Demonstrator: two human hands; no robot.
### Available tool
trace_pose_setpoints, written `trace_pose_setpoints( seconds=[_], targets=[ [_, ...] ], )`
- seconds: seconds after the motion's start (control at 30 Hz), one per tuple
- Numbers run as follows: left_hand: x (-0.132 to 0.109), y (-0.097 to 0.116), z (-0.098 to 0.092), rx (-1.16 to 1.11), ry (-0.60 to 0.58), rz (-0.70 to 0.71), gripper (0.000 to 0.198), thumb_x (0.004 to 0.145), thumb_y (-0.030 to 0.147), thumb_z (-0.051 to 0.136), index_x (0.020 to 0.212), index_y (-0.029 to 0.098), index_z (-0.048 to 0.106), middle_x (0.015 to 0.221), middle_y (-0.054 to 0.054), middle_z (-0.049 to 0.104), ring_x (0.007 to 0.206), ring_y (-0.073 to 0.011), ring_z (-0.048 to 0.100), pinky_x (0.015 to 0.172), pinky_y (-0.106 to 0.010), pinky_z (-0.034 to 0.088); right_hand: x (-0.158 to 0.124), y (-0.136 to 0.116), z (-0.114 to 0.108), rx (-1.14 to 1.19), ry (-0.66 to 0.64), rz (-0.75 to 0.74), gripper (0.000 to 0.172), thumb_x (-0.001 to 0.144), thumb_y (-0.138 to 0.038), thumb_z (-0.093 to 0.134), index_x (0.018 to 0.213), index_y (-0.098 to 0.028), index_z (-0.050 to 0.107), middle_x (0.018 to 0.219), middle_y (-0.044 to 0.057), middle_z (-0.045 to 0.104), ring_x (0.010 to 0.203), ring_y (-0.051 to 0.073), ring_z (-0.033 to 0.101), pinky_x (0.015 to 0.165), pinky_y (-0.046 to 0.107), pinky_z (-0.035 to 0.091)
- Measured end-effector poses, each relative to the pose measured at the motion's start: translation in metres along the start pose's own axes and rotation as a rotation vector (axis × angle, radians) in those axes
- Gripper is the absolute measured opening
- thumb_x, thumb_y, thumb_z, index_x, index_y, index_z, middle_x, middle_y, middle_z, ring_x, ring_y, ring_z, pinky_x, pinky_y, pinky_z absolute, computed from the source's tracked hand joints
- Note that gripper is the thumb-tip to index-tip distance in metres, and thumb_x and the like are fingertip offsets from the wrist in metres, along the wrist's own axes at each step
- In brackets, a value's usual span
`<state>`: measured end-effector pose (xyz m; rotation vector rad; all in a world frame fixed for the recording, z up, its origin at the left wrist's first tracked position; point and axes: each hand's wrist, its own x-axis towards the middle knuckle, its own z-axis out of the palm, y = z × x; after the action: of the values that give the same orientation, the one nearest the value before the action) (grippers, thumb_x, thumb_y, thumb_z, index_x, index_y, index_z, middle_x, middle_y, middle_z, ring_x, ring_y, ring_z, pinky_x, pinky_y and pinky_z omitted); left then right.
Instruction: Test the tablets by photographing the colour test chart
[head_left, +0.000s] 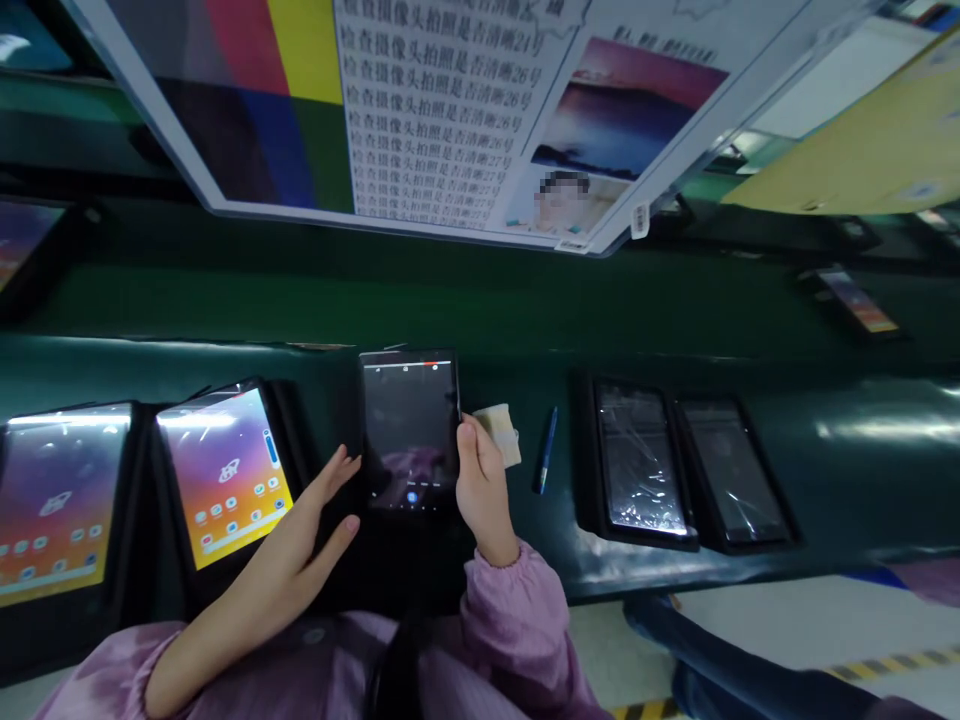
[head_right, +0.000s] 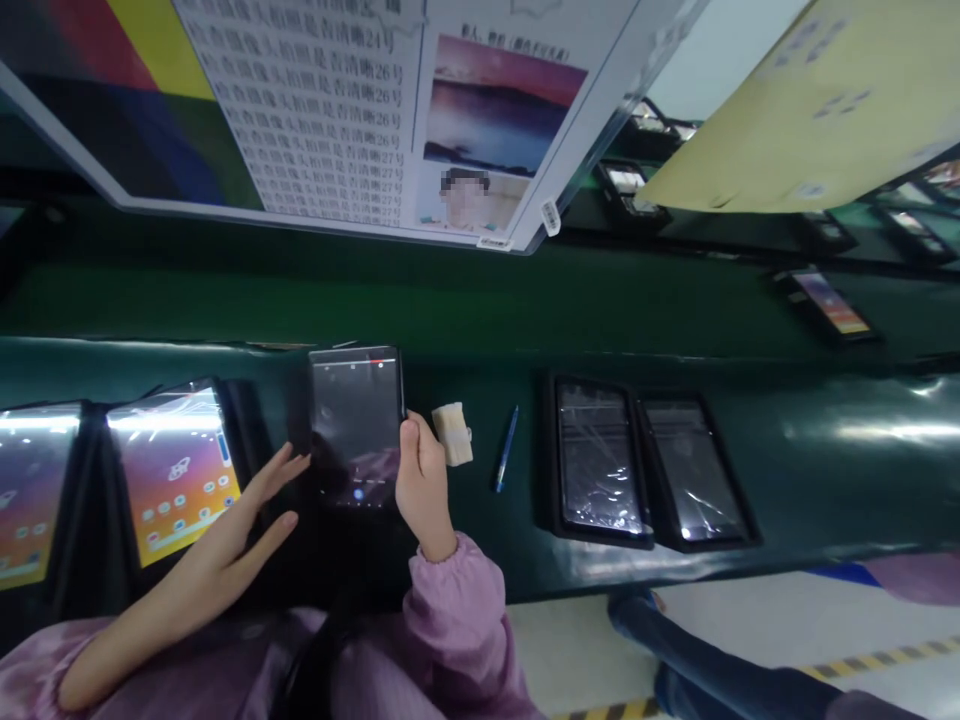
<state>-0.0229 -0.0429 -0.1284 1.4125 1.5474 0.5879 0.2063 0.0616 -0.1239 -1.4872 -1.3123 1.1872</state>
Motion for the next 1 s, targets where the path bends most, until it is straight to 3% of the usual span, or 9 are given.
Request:
trace_pose_setpoints(
  seconds=[0.1,0.2,0.27,0.37,0.5,0.63,0.77,1.0],
  targets=[
    [0.003,0.014,-0.002,-0.082,0.111,0.043,0.076,0.106,0.046,0.052,0.167,0.039,0.007,0.161,-0.012,0.05,0.145,-0.0289,0.054,0.118,-0.055,0.049,0.001,-0.018,0.004,0.038,0.084,-0.163,0.051,0.108,-0.06,0.039,0.119,-0.024,0.073,0.098,0.007,0.072,0.098,0.025,0.068,0.091,0.039,0.057],
    [0.007,0.033,-0.003,-0.1,0.177,0.19,0.079,0.102,0.041,0.06,0.165,0.035,0.013,0.147,-0.013,0.058,0.122,-0.0249,0.068,0.096,-0.04,0.063,0.001,-0.041,0.008,0.101,0.135,-0.345,0.045,0.11,-0.054,0.041,0.118,-0.024,0.075,0.095,0.006,0.072,0.092,0.022,0.068,0.088,0.037,0.059],
    [0.009,0.045,-0.004,-0.064,0.259,0.271,0.071,0.099,0.037,0.066,0.157,0.032,0.026,0.13,-0.009,0.063,0.103,-0.0202,0.071,0.083,-0.032,0.064,0.001,-0.053,0.01,0.149,0.123,-0.408,0.042,0.11,-0.051,0.043,0.117,-0.025,0.075,0.095,0.005,0.073,0.09,0.021,0.069,0.085,0.036,0.06],
    [0.011,0.056,-0.006,0.003,0.36,0.355,0.051,0.096,0.034,0.069,0.139,0.028,0.042,0.112,-0.005,0.064,0.096,-0.0191,0.07,0.084,-0.032,0.063,0.0,-0.062,0.012,0.209,0.116,-0.446,0.04,0.11,-0.05,0.045,0.116,-0.025,0.076,0.09,0.004,0.072,0.087,0.021,0.07,0.082,0.035,0.061],
    [0.01,0.056,-0.008,0.047,0.387,0.377,0.05,0.093,0.031,0.071,0.135,0.024,0.043,0.114,-0.006,0.062,0.103,-0.0219,0.069,0.092,-0.037,0.061,-0.003,-0.058,0.013,0.216,0.127,-0.413,0.042,0.109,-0.052,0.046,0.117,-0.024,0.076,0.087,0.004,0.071,0.085,0.022,0.07,0.083,0.037,0.061],
    [0.007,0.047,-0.009,-0.012,0.277,0.306,0.071,0.093,0.029,0.07,0.151,0.024,0.031,0.123,-0.01,0.062,0.108,-0.0249,0.069,0.09,-0.04,0.062,-0.005,-0.051,0.015,0.23,0.136,-0.341,0.039,0.109,-0.05,0.047,0.116,-0.025,0.077,0.1,0.005,0.075,0.095,0.023,0.071,0.086,0.037,0.06],
    [0.006,0.042,-0.01,-0.081,0.2,0.249,0.078,0.093,0.031,0.069,0.157,0.026,0.025,0.133,-0.013,0.06,0.117,-0.0287,0.068,0.091,-0.042,0.062,-0.005,-0.048,0.018,0.239,0.134,-0.273,0.042,0.108,-0.053,0.048,0.117,-0.025,0.078,0.108,0.006,0.076,0.101,0.023,0.071,0.091,0.037,0.059],
    [0.017,0.051,0.002,-0.106,0.251,0.035,0.101,0.081,0.046,0.081,0.157,0.024,0.018,0.13,-0.013,0.065,0.115,-0.0333,0.071,0.087,-0.046,0.064,-0.011,-0.035,0.026,0.188,0.144,-0.066,0.048,0.107,-0.059,0.046,0.127,-0.025,0.074,0.132,0.009,0.072,0.126,0.029,0.064,0.106,0.044,0.056]
  ],
)
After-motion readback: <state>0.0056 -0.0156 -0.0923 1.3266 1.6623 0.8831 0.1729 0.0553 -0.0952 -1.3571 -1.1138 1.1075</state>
